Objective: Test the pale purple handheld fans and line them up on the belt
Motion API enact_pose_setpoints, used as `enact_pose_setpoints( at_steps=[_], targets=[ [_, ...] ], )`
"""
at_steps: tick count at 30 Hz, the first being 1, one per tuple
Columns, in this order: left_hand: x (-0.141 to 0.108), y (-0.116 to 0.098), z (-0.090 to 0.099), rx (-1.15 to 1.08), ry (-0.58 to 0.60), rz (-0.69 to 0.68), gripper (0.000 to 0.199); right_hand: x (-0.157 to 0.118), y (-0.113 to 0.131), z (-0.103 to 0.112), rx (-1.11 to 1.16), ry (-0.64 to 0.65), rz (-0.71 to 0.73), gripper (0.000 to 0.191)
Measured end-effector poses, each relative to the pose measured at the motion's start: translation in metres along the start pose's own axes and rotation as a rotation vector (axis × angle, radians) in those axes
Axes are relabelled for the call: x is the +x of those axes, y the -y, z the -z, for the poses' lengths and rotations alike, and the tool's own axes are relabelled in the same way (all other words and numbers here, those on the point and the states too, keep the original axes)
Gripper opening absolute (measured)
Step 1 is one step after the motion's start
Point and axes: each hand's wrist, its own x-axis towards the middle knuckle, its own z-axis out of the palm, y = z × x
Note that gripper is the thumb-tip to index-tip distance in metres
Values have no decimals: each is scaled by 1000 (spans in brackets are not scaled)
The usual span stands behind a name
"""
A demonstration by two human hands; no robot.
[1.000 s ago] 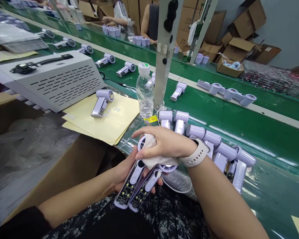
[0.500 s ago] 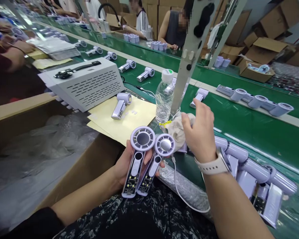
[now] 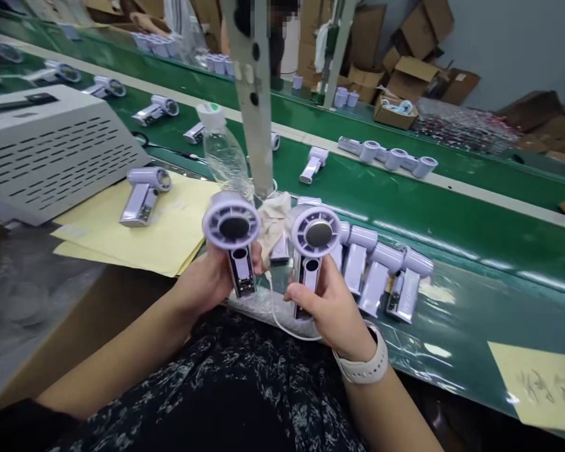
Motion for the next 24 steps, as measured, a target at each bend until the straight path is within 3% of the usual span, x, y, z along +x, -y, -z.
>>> enact_pose_setpoints(
  at_steps=[4, 6, 9, 12, 15, 19, 24],
  targets=[
    [0, 16, -29, -28, 224, 70, 39, -23, 1, 10, 139, -75, 31, 28],
    [-3, 22, -40, -55, 263, 84, 40, -32, 0, 13, 137, -78, 60, 25],
    [-4, 28, -49, -66, 268, 105, 43, -42, -5, 18, 147, -34, 26, 27],
    [-2, 32, -52, -19, 252, 127, 40, -44, -10, 20, 149, -83, -6, 33],
    [1, 33, -54, -51, 177, 129, 47, -43, -11, 21, 192, -147, -32, 35],
    [3, 33, -53, -126, 90, 157, 63, -40, -10, 24, 215, -141, -61, 29],
    [-1, 30, -53, -113, 192, 211, 53, -39, -12, 25, 259, -148, -45, 27]
  ],
)
